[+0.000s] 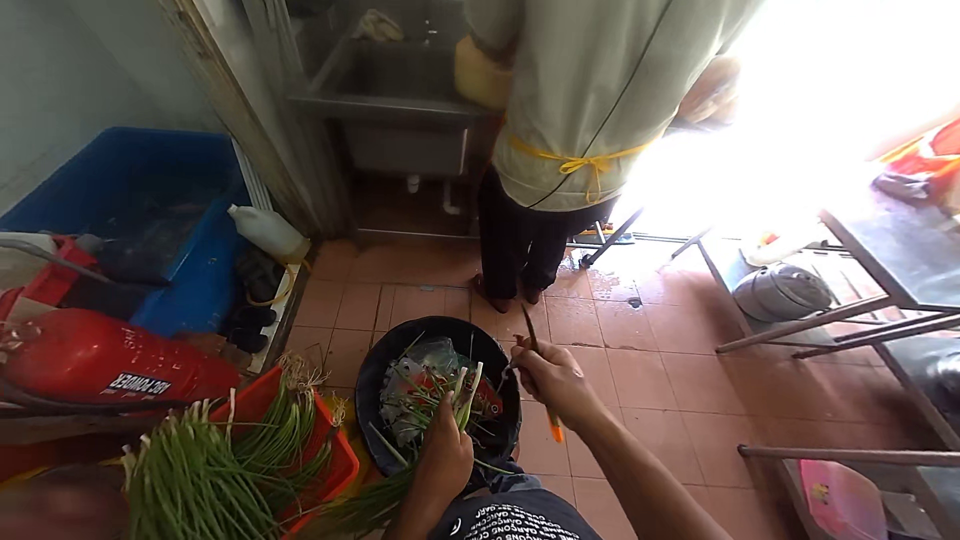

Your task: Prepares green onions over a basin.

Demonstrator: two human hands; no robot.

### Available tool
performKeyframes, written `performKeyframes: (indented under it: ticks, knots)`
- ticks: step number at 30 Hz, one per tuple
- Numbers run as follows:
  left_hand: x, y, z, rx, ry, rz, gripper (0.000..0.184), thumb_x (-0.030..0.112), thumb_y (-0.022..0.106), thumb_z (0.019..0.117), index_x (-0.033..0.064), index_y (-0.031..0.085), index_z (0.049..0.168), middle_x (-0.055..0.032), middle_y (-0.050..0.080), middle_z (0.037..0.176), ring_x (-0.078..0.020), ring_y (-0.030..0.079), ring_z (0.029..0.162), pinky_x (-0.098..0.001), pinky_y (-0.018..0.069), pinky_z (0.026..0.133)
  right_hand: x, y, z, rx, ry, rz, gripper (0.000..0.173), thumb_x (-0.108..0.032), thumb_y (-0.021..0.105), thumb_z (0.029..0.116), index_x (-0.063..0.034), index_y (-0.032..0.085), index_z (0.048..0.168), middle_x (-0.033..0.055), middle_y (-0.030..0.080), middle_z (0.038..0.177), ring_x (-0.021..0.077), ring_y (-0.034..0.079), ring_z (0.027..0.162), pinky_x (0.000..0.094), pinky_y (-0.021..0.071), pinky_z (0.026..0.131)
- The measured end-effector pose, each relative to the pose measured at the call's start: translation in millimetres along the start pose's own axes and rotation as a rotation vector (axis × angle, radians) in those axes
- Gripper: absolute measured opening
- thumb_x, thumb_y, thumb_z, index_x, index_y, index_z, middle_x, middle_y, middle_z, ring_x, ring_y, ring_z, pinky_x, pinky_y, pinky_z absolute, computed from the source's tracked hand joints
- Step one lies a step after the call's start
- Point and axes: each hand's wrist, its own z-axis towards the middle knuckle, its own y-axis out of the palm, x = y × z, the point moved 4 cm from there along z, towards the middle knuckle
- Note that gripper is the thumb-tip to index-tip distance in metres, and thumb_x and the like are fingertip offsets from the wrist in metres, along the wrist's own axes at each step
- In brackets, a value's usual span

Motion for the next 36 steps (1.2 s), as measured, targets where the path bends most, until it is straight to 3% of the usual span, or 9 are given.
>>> performKeyframes:
  ticks: [3,6,10,16,19,27,32,34,36]
  knots:
    - [-9.5,-5.6,2.7,-0.161,-0.056,-0.327,0.069,0.009,0.056,0.0961,0.0077,0.027,0.158,-0.0145,0.063,0.126,-0.0232,0.066,0.109,-0.0411,0.0551,0.094,9.7,-2.0,4.2,-0.085,-0.003,-0.345,0.021,-0.016,0.054,0.1026,-0.0111,0.07,0.115,0.0063,0.069,0.092,0.0182,0.065,0.074,0.0394,0.0559,0.069]
    - [-8.7,-8.1,2.8,-0.278,-0.019,-0.76,0.071,0.004,0.058,0.0915,0.0046,0.026,0.154,-0.0103,0.067,0.106,-0.0188,0.068,0.093,-0.0345,0.0574,0.085,18.6,14.8,-3.6,-0.143,0.015,-0.551,0.035,-0.032,0.063,0.0985,-0.0179,0.068,0.13,0.0083,0.065,0.122,0.0236,0.066,0.102,0.0487,0.0556,0.089]
    - [-1.2,-11.0,1.2,-0.372,0.026,-0.91,0.069,-0.001,0.056,0.0941,0.0021,0.022,0.154,-0.0126,0.066,0.111,-0.021,0.069,0.101,-0.0361,0.0574,0.092,23.8,41.2,-12.6,-0.152,0.004,-0.451,0.04,-0.05,0.069,0.0928,-0.0126,0.07,0.107,0.0045,0.066,0.101,0.018,0.064,0.088,0.0431,0.0547,0.082]
    - [0.2,-9.7,2.0,-0.348,0.058,-0.993,0.054,0.0,0.05,0.0976,-0.0017,0.033,0.149,-0.0182,0.066,0.12,-0.0262,0.07,0.103,-0.04,0.0598,0.091,42.6,40.6,-1.6,-0.227,0.035,-0.264,0.03,-0.038,0.065,0.1002,-0.0078,0.066,0.1,0.0034,0.067,0.082,0.0131,0.067,0.074,0.0344,0.0571,0.075]
    - [-2.4,-5.3,2.3,-0.248,0.049,-0.909,0.043,0.007,0.06,0.0982,-0.0037,0.045,0.138,-0.0155,0.069,0.107,-0.0234,0.072,0.089,-0.0362,0.0624,0.081,46.5,36.8,-2.9,-0.264,0.014,-0.32,0.031,-0.038,0.058,0.1044,-0.0102,0.067,0.093,-0.0009,0.068,0.076,0.009,0.065,0.067,0.0298,0.055,0.068]
    - [-6.7,-11.1,6.3,-0.065,-0.006,-0.763,0.032,0.007,0.067,0.0947,-0.0026,0.059,0.124,-0.0127,0.072,0.099,-0.0204,0.073,0.082,-0.034,0.0628,0.076,47.4,34.2,-2.0,-0.247,-0.025,-0.389,0.031,-0.033,0.053,0.1063,-0.0084,0.064,0.092,0.0019,0.06,0.073,0.0132,0.06,0.068,0.0353,0.0514,0.068]
    - [-20.2,-24.0,3.0,-0.081,-0.006,-0.757,0.029,0.007,0.064,0.0963,-0.0025,0.058,0.123,-0.0103,0.073,0.09,-0.0188,0.072,0.077,-0.0311,0.0615,0.074,22.0,-9.4,-3.2,0.034,-0.178,-0.056,0.028,-0.024,0.047,0.1082,-0.0077,0.067,0.098,0.0012,0.062,0.074,0.0088,0.051,0.056,0.0249,0.0413,0.049]
    - [-23.7,-29.7,-1.0,-0.089,0.002,-0.79,0.027,0.006,0.062,0.0969,-0.0029,0.057,0.122,-0.0109,0.073,0.089,-0.0192,0.072,0.076,-0.0312,0.0612,0.073,15.2,-21.0,0.7,0.081,-0.311,-0.134,0.023,-0.02,0.049,0.1066,-0.011,0.069,0.1,0.0005,0.069,0.087,0.0101,0.06,0.068,0.0268,0.0483,0.059]
    - [-22.4,-34.4,-3.5,-0.107,0.018,-0.831,0.027,0.006,0.061,0.0973,-0.004,0.057,0.122,-0.0116,0.072,0.087,-0.0194,0.071,0.074,-0.0313,0.061,0.071,14.5,-13.9,4.6,0.01,-0.371,-0.234,0.019,-0.013,0.053,0.1038,-0.0085,0.07,0.11,0.0032,0.071,0.102,0.0152,0.067,0.087,0.0377,0.0587,0.078]
